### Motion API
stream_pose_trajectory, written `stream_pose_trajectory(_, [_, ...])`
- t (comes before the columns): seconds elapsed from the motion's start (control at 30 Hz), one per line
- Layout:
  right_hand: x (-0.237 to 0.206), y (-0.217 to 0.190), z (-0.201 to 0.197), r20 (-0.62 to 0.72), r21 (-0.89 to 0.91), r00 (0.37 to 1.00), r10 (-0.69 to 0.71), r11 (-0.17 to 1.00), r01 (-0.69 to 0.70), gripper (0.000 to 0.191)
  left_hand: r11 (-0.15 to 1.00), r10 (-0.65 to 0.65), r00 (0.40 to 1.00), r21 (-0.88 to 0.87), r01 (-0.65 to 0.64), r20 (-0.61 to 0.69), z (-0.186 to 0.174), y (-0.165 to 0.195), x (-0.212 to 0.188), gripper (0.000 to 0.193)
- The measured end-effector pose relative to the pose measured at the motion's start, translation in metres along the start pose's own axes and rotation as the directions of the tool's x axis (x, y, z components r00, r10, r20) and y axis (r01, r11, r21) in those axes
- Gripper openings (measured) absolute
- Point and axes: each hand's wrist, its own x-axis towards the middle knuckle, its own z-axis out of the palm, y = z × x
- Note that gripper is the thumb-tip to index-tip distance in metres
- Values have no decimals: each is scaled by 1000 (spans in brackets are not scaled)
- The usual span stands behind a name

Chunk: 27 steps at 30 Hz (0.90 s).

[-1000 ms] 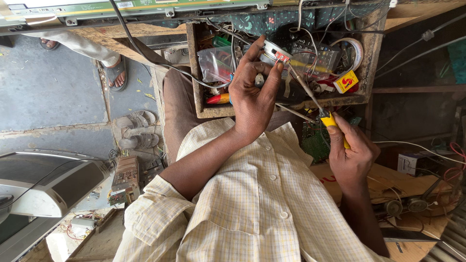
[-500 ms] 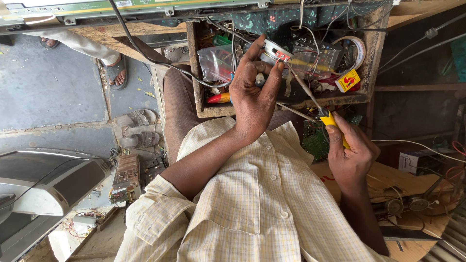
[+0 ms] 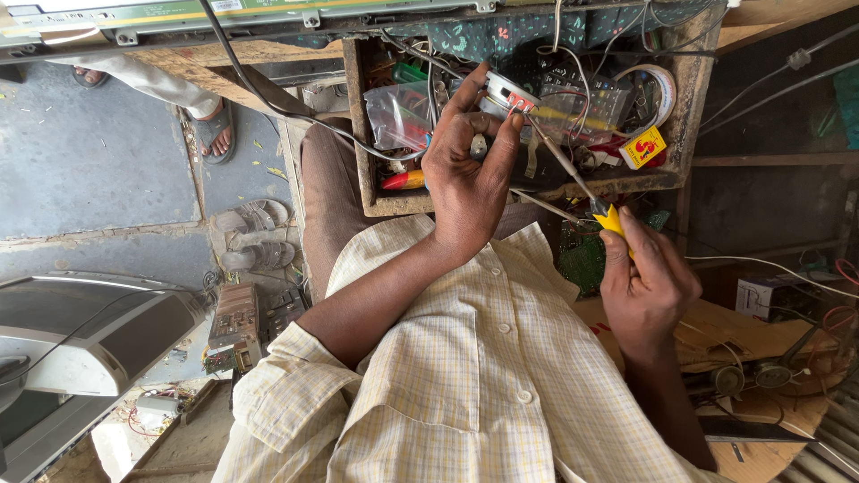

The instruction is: The person uses a screwdriver to adjust a small component inside a cylindrical metal housing, then uses pliers to pull and secure wires attached to the component. The person continues to adjust the wires and the component throughout the clip.

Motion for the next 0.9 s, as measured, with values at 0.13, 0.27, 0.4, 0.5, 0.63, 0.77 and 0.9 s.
stream_pose_trajectory(0.13, [-2,-5,1,-15,-103,999,-52,993,50,30,1000,29,1000,1,-29,-7,0,0,1,18])
stream_pose_trajectory(0.27, [-4,-12,2,-3,-103,999,-32,994,31,29,1000,1,1000,-6,-1,-12,0,2,2,20])
stream_pose_trajectory(0.4, [-4,-18,2,10,-69,1000,-14,998,14,28,999,35,999,27,-34,-10,0,4,2,18])
stream_pose_trajectory(0.5, [-3,-21,1,18,-61,1000,-21,998,22,30,999,42,999,33,-41,-17,0,4,2,18])
stream_pose_trajectory(0.63, [-2,-23,-1,22,-80,1000,-11,997,13,30,999,37,999,22,-36,-10,-1,2,2,19])
stream_pose_trajectory(0.77, [-2,-23,-1,0,-90,1000,-22,996,22,31,999,38,999,10,-38,-13,-1,1,1,18])
stream_pose_trajectory(0.9, [-4,-22,0,-5,-107,1000,-28,994,27,30,999,39,999,33,-38,-11,-1,1,0,18])
